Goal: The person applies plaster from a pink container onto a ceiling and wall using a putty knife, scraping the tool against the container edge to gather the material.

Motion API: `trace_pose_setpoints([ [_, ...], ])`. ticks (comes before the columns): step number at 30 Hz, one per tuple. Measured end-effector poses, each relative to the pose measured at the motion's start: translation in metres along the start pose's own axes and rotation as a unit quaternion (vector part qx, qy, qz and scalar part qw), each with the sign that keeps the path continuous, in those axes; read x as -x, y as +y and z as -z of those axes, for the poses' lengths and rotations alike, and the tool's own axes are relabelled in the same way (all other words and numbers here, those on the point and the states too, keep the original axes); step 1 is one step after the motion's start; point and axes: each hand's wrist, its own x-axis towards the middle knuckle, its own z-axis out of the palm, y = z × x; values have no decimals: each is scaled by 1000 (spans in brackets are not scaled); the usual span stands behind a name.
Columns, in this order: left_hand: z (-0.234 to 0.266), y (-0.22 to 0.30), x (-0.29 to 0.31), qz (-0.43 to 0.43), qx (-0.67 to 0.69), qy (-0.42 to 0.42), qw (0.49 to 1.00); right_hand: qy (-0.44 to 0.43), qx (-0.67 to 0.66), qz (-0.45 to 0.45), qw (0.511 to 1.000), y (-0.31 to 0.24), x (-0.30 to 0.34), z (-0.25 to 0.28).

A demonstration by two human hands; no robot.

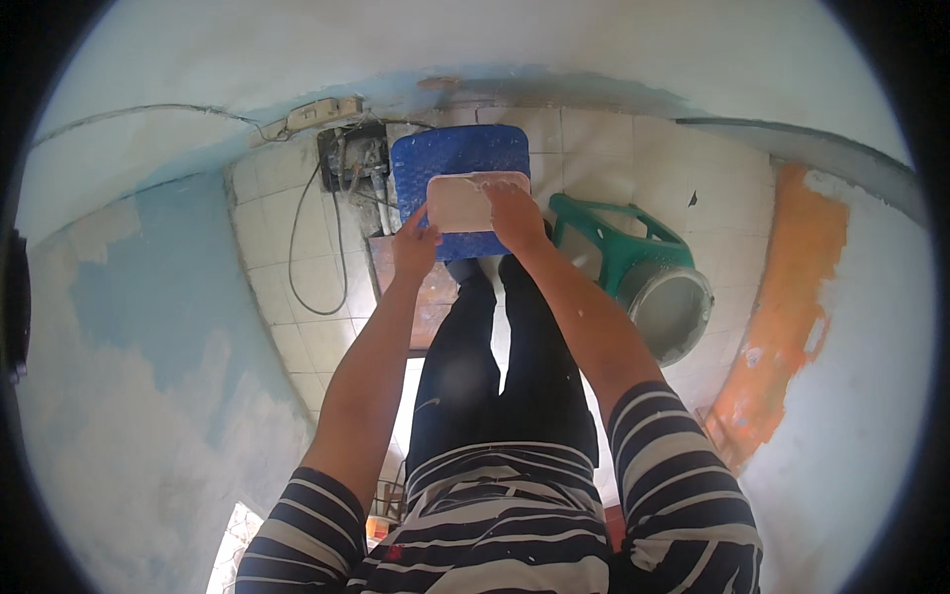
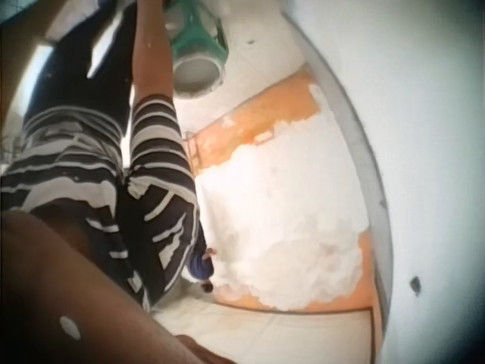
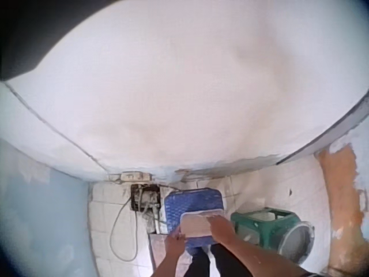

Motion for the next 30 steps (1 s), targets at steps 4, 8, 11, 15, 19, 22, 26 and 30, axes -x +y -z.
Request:
trace_pose_setpoints([
  [4, -5, 7, -1, -65, -71, 9, 995, -36, -6, -54, 998, 5, -4, 8],
  [8, -2, 18, -8, -64, -68, 38, 995, -8, -13, -29, 999, 9, -13, -8],
  [11, -5, 23, -13, -73, -73, 31, 994, -27, -8, -23, 999, 12, -21, -12],
  [15, -7, 16, -14, -42, -100, 59, 992, -35, -4, -28, 999, 3, -30, 21],
  [19, 5, 14, -24, -97, -117, 69, 986, -90, -20, -1, 996, 2, -26, 40],
  [22, 3, 31, -36, -47, -4, 127, 991, -105, 7, -27, 994, 11, -32, 32],
  [26, -18, 24, -28, -18, 24, 151, 988, -47, -30, 26, 998, 26, -32, 2],
  [30, -31, 7, -18, 20, 93, 94, 991, -43, -23, 84, 995, 18, -29, -16],
])
